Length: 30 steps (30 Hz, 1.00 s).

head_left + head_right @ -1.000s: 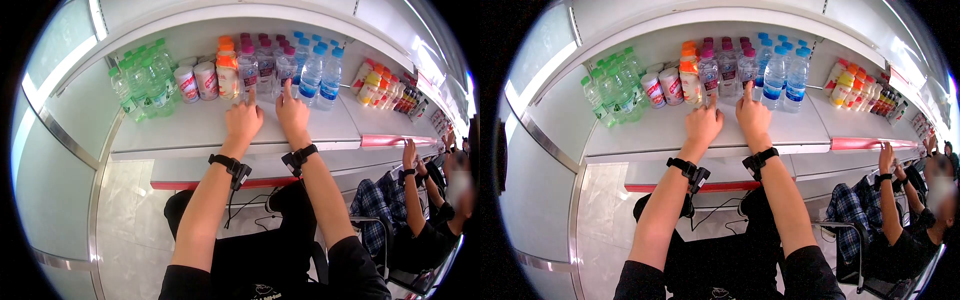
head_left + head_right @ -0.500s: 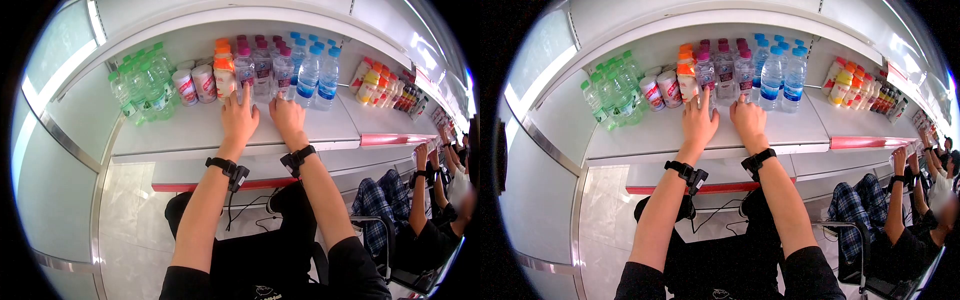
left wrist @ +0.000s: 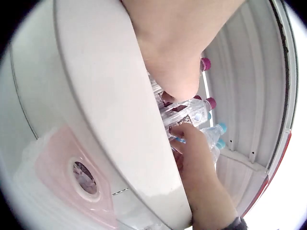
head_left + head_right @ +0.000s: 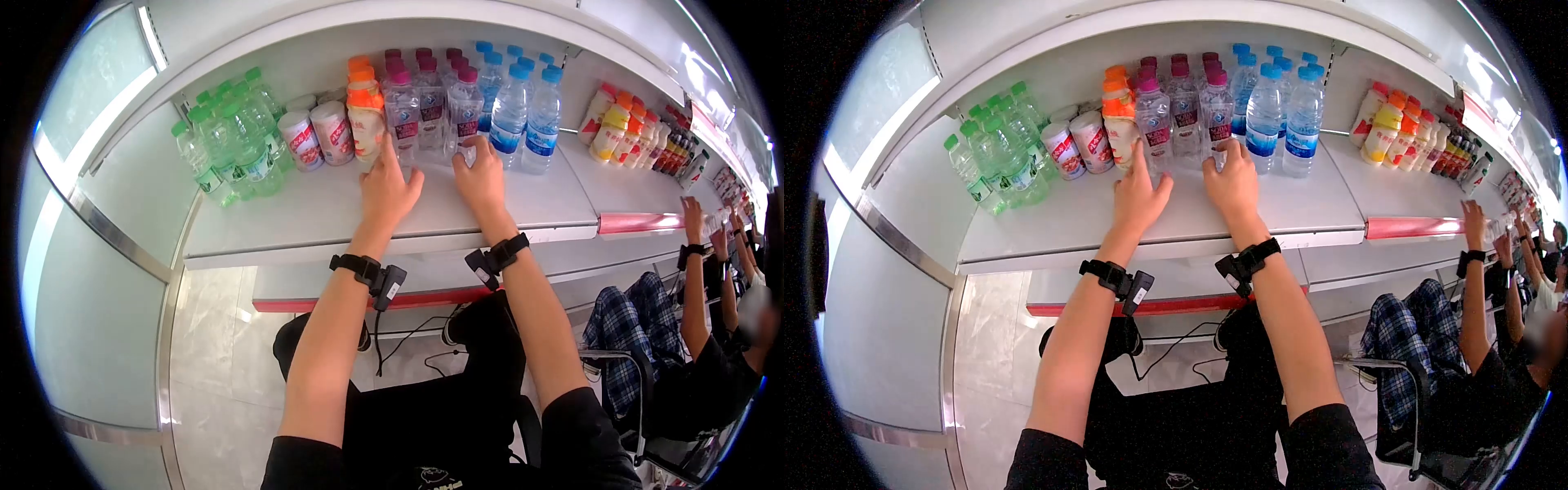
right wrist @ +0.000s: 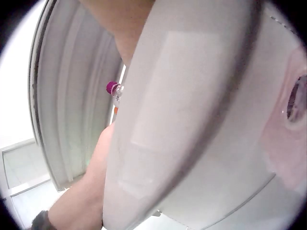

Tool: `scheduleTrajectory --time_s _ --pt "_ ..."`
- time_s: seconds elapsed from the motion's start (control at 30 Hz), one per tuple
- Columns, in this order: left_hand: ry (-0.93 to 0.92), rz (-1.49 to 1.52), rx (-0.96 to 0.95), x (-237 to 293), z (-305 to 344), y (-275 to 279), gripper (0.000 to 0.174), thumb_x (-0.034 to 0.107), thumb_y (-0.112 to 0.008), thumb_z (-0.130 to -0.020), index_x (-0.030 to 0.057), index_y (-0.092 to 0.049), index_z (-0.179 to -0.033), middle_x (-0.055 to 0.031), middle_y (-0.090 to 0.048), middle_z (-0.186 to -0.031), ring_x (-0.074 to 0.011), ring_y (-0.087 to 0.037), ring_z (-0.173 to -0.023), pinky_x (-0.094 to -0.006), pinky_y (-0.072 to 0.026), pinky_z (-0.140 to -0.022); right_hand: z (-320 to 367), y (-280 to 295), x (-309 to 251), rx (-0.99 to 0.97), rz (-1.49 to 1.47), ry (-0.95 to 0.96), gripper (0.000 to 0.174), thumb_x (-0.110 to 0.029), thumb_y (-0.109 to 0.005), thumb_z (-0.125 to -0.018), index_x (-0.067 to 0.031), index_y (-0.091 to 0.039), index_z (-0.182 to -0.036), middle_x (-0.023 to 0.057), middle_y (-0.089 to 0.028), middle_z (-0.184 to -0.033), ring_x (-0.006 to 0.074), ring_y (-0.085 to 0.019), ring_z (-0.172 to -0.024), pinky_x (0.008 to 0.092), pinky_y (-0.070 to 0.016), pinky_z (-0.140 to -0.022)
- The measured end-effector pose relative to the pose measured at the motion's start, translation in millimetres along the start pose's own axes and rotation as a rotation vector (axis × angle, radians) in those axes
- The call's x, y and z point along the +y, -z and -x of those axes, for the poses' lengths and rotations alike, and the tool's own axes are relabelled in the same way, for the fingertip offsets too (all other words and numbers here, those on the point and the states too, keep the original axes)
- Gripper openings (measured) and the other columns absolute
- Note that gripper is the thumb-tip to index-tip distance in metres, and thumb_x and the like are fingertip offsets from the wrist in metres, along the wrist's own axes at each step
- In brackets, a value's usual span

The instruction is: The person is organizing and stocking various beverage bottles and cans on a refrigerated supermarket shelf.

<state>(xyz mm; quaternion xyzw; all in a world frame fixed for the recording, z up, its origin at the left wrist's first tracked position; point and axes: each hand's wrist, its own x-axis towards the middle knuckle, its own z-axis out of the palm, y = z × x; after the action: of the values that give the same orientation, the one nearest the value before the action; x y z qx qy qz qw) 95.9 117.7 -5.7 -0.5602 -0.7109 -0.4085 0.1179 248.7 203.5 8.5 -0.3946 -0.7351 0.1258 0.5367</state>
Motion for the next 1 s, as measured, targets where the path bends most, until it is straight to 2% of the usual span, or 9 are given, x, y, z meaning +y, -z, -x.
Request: scheduleTrajectory --time_s 0.13,0.2,0.33,0.4,0.43,0.5,0.6,0.93,1.0 --pt "-0.109 0.087 0.035 2 -2 -2 0.085 0.025 -0.063 -0.082 0.0013 -0.020 -0.151 -0.0308 -0.052 -0.135 -0.0438 -0.059 -0.114 -0.0532 -0.0449 -0.093 1 2 -2 -0.084 -0.076 0.005 0.026 -0.018 -0.065 -0.081 -0.0064 -0.063 -0.105 0.0208 -0.065 -0.110 0.0437 -0.064 -0.096 0.0487 -0.0518 -0.082" --pt "-0.063 0.152 -0.166 7 -1 6 0.088 0.025 -0.064 -0.080 0.0016 -0.018 -0.151 -0.0310 -0.051 -0.136 -0.0442 -0.059 -0.114 -0.0537 -0.0432 -0.096 1 2 -2 -0.147 -0.103 0.011 0.027 -0.017 -0.065 -0.081 -0.0073 -0.064 -0.106 0.0201 -0.065 -0.110 0.0435 -0.064 -0.097 0.0483 -0.0520 -0.083" --pt "-0.065 0.105 -0.236 10 0 8 0.091 0.024 -0.065 -0.080 0.0025 -0.014 -0.152 -0.0315 -0.047 -0.140 -0.0426 -0.055 -0.121 -0.0519 -0.0427 -0.098 1 -3 2 -0.120 -0.112 0.077 0.027 -0.017 -0.065 -0.081 -0.0087 -0.067 -0.106 0.0192 -0.065 -0.111 0.0418 -0.064 -0.097 0.0473 -0.0529 -0.084" --pt "-0.172 -0.035 -0.033 15 5 7 0.080 0.023 -0.066 -0.082 0.0030 -0.027 -0.149 -0.0256 -0.050 -0.136 -0.0382 -0.054 -0.122 -0.0486 -0.0441 -0.095 2 -3 1 -0.107 -0.108 0.097 0.027 -0.017 -0.065 -0.081 -0.0089 -0.068 -0.106 0.0193 -0.065 -0.110 0.0405 -0.065 -0.095 0.0469 -0.0534 -0.082" --pt "-0.172 -0.035 -0.032 17 6 10 0.080 0.023 -0.066 -0.082 0.0030 -0.027 -0.149 -0.0256 -0.050 -0.136 -0.0382 -0.054 -0.122 -0.0486 -0.0441 -0.095 5 -3 -2 -0.045 -0.038 0.102 0.026 -0.018 -0.065 -0.081 -0.0085 -0.068 -0.105 0.0186 -0.066 -0.108 0.0391 -0.066 -0.093 0.0463 -0.0538 -0.080" --pt "-0.229 -0.127 -0.080 21 6 16 0.062 0.023 -0.067 -0.083 0.0024 -0.046 -0.138 -0.0174 -0.053 -0.127 -0.0339 -0.055 -0.118 -0.0466 -0.0447 -0.093 3 0 -5 0.019 0.034 0.105 0.025 -0.018 -0.066 -0.082 -0.0081 -0.068 -0.104 0.0178 -0.066 -0.107 0.0376 -0.066 -0.092 0.0458 -0.0542 -0.078" --pt "-0.328 -0.063 0.011 14 5 6 0.051 0.024 -0.067 -0.083 0.0017 -0.057 -0.128 -0.0126 -0.054 -0.120 -0.0320 -0.056 -0.110 -0.0463 -0.0451 -0.093 2 2 -5 -0.180 -0.030 0.002 0.025 -0.019 -0.066 -0.083 -0.0073 -0.067 -0.105 0.0156 -0.067 -0.105 0.0358 -0.067 -0.087 0.0449 -0.0544 -0.075" --pt "-0.340 -0.014 -0.014 11 5 5 0.051 0.025 -0.066 -0.084 0.0036 -0.057 -0.129 -0.0124 -0.055 -0.121 -0.0327 -0.056 -0.111 -0.0443 -0.0461 -0.094 2 -4 -1 -0.161 -0.014 0.100 0.027 -0.018 -0.064 -0.084 -0.0064 -0.064 -0.109 0.0145 -0.067 -0.106 0.0373 -0.067 -0.090 0.0461 -0.0539 -0.075" --pt "-0.328 0.024 0.053 12 4 6 0.040 0.024 -0.066 -0.084 0.0027 -0.063 -0.118 -0.0118 -0.059 -0.113 -0.0332 -0.060 -0.103 -0.0428 -0.0483 -0.089 2 -4 -3 -0.140 -0.001 0.123 0.026 -0.019 -0.064 -0.084 -0.0067 -0.065 -0.107 0.0146 -0.068 -0.104 0.0373 -0.067 -0.089 0.0462 -0.0538 -0.075"
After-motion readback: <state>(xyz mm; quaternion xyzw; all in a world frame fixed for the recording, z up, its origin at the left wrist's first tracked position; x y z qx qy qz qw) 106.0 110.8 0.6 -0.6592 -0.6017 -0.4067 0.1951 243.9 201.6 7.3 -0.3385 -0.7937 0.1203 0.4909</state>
